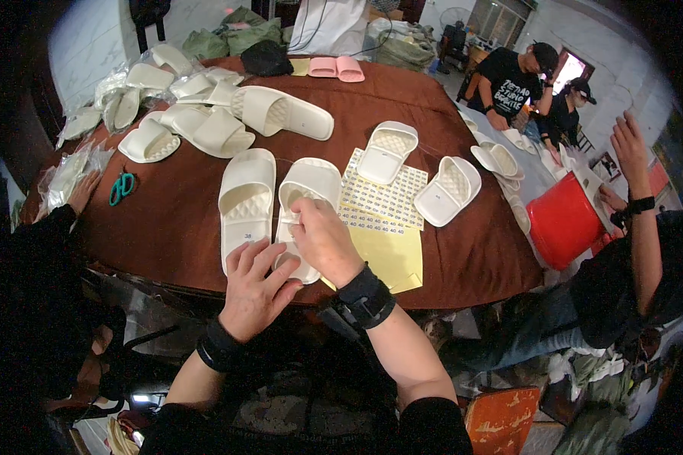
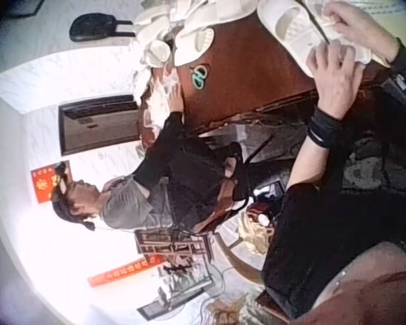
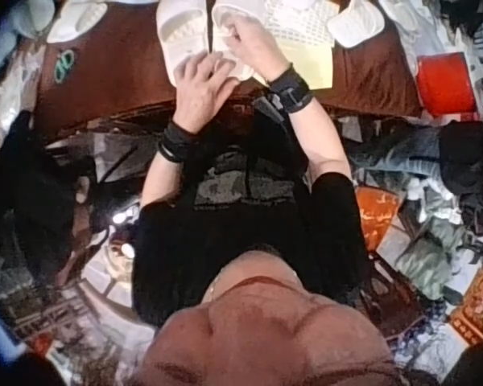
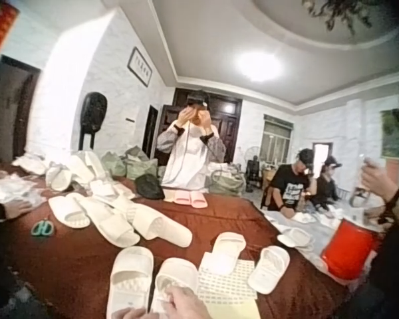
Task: Applying sizing labels to the insoles or straps of plastic slippers during assembly.
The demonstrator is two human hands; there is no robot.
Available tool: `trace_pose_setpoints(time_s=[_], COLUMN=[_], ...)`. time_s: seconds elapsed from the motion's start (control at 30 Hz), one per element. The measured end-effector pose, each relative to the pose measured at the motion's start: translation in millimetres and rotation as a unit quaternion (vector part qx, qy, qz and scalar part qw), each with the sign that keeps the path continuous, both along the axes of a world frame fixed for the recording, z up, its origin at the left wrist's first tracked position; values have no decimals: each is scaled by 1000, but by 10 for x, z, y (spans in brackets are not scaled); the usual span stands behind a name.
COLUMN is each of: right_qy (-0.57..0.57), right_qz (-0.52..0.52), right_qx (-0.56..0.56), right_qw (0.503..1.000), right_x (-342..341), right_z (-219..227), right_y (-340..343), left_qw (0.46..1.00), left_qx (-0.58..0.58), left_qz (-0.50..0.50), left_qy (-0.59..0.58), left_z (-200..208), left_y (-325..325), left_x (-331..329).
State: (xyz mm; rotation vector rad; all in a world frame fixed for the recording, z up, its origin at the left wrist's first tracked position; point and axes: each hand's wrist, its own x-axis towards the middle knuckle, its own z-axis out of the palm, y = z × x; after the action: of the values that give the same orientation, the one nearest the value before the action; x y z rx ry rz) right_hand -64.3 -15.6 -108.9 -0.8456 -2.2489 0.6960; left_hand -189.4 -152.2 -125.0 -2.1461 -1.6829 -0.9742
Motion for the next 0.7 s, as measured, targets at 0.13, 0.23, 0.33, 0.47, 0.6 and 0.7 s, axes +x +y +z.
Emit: trace_pose_setpoints(time_s=[0.13, 0.23, 0.33, 0.47, 0.6, 0.7], right_qy=[-3, 6, 9, 43, 70, 113], right_qz=[-21, -22, -13, 5, 2, -2], right_qx=[49, 47, -3, -29, -66, -95], right_qw=[999, 999, 1000, 999, 995, 989], right_x=[-34, -35, -16, 33, 51, 65], right_z=[-55, -42, 4, -79, -92, -44], right_y=[-7, 18, 40, 93, 97, 66], left_qw=[1000, 1000, 1000, 1000, 1000, 998], left_qx=[17, 18, 11, 9, -2, -41], left_qz=[-1, 0, 0, 1, -1, -2], left_qy=[7, 11, 8, 9, 16, 49], left_z=[-10, -6, -1, -13, 8, 126], left_y=[6, 22, 29, 19, 43, 54], left_x=[-2, -3, -2, 4, -21, -29])
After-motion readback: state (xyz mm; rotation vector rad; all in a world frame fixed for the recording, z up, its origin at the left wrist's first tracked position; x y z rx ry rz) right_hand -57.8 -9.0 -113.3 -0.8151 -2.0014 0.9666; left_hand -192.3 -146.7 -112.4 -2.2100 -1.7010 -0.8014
